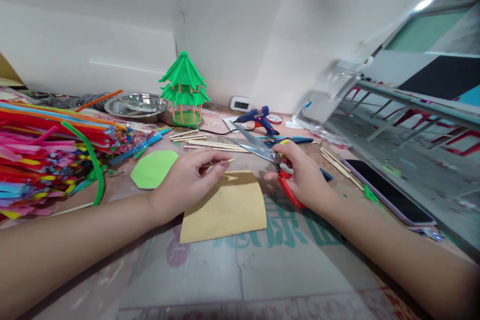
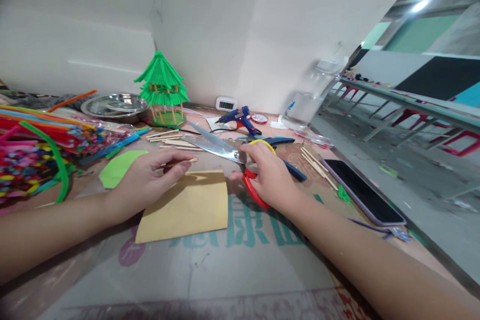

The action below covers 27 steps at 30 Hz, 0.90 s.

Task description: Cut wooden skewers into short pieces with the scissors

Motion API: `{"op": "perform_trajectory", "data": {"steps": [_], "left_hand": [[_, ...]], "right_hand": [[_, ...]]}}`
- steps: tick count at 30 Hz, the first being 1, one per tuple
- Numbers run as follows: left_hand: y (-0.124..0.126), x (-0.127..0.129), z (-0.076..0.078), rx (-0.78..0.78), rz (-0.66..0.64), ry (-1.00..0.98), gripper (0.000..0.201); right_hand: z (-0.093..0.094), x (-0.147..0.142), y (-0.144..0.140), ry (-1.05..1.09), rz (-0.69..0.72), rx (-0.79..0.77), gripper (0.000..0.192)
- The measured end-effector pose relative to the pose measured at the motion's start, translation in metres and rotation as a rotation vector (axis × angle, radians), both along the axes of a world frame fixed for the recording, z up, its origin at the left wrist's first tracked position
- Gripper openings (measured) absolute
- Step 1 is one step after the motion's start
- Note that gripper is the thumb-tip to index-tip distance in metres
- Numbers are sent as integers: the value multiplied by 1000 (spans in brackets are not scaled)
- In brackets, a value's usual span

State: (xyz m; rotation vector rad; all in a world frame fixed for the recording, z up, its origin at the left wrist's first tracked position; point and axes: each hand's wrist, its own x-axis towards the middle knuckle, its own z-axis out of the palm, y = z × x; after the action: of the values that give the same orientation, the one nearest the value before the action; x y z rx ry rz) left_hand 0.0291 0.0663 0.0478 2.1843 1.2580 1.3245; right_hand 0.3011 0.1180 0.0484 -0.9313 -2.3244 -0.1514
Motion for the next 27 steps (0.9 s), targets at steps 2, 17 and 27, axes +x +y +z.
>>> {"op": "perform_trajectory", "data": {"steps": [2,17,27], "left_hand": [[1,0,0,2,13,3,21],[-1,-1,3,4,56,12,25],[0,-1,1,26,43,4,23]], "right_hand": [[2,-1,-2,-41,10,23,36],[0,1,-3,-233,-71,324,35],[1,3,-1,-260,-83,320,33]]}}
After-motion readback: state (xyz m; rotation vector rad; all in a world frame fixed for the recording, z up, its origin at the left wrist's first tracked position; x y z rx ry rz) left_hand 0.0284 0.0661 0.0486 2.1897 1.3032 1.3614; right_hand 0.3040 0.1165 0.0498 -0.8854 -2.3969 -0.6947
